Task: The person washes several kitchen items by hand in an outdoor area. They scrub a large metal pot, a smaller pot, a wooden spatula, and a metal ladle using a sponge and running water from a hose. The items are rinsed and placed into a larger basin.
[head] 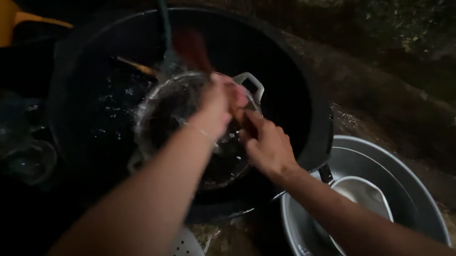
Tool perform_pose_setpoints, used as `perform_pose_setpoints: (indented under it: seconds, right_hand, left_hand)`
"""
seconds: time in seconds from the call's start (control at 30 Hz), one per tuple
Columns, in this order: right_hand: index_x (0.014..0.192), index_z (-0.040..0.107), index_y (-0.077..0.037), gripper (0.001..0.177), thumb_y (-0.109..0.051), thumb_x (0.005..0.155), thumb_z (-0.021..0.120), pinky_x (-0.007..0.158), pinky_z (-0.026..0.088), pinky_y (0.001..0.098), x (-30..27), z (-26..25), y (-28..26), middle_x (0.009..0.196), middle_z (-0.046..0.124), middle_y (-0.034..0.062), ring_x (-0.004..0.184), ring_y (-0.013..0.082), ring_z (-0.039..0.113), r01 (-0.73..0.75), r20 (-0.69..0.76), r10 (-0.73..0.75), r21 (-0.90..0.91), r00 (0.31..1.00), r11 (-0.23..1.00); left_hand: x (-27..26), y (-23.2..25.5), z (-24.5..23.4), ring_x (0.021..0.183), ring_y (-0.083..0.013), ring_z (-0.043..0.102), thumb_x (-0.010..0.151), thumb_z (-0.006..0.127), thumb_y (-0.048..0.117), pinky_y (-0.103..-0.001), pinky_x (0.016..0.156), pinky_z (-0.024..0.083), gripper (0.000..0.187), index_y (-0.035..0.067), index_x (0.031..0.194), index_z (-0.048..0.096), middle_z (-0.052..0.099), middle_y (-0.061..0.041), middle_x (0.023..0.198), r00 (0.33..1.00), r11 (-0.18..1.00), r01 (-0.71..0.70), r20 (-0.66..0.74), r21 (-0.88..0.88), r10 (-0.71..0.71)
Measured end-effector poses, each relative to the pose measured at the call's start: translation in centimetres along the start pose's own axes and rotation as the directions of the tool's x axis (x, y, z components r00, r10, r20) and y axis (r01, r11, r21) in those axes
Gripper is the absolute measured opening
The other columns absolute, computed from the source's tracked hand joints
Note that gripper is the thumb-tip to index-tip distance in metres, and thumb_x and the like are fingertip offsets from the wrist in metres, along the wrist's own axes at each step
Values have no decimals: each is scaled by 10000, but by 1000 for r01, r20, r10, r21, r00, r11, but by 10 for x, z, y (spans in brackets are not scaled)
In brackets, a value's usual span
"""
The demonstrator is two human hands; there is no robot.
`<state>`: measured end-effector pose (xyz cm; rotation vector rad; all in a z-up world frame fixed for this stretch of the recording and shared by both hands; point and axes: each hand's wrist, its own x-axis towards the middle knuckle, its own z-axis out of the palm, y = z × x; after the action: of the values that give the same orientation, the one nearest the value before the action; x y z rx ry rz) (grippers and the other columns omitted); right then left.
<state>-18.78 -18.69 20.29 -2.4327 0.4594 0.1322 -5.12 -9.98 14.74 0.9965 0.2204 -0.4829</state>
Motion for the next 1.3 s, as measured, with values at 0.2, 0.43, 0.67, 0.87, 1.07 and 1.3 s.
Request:
perform_pose_setpoints:
  seconds: [0.2,0.43,0.67,0.87,1.07,1.3]
  right_hand:
    - [1260,408,-59,507,-315,900,657,886,507,529,-40,7,-6,1057,714,245,1022,462,685,3,-368,51,145,928,989]
    - [1375,375,-69,451,-227,1005,578,863,495,527,-78,12,43,1128,671,287,1000,443,676,-120,-665,467,497,583,859]
    - [1467,351,-88,543,-98,950,519,726,434,486,-111,31,104,1129,554,237,885,374,570,5,8,887,1000,462,-12]
    - [1479,342,-51,603,-145,936,590,975,380,528,-112,41,128,1346,409,254,1179,405,444,-253,93,887,967,452,27]
    - [1470,391,-74,651,-139,901,699,1130,325,535,-110,3,90,1523,276,211,1383,379,339,-533,-558,652,389,513,752]
    - [1222,667,-128,305,-149,925,600,988,486,421,-55,-9,23,1107,702,152,1101,329,628,224,-174,-242,-113,955,968]
  left_hand:
    - [-53,-44,48,868,-144,656,1052,461,349,-311,802,556,366,59,1097,679,697,-15,933,962,907,-126,272,402,14]
    - [-103,-68,41,1006,-136,704,1007,554,375,-298,899,558,346,131,1075,790,792,-9,1087,830,854,-308,557,420,26]
    - [-110,-47,-22,786,-168,706,871,773,477,-292,723,569,404,80,812,812,789,-51,855,976,538,-93,183,838,-117]
    - [-87,-23,-54,927,-249,650,938,675,418,-366,800,521,336,87,961,730,712,-97,1021,992,433,103,-126,896,23]
    - [-53,-6,-78,1340,-360,547,944,621,236,-460,1133,455,420,141,1352,648,569,-164,1442,982,18,186,-186,982,21]
    - [1,-31,-98,1476,-303,388,941,598,67,-464,1177,394,601,98,1517,432,413,-113,1592,967,-543,-199,74,816,-243]
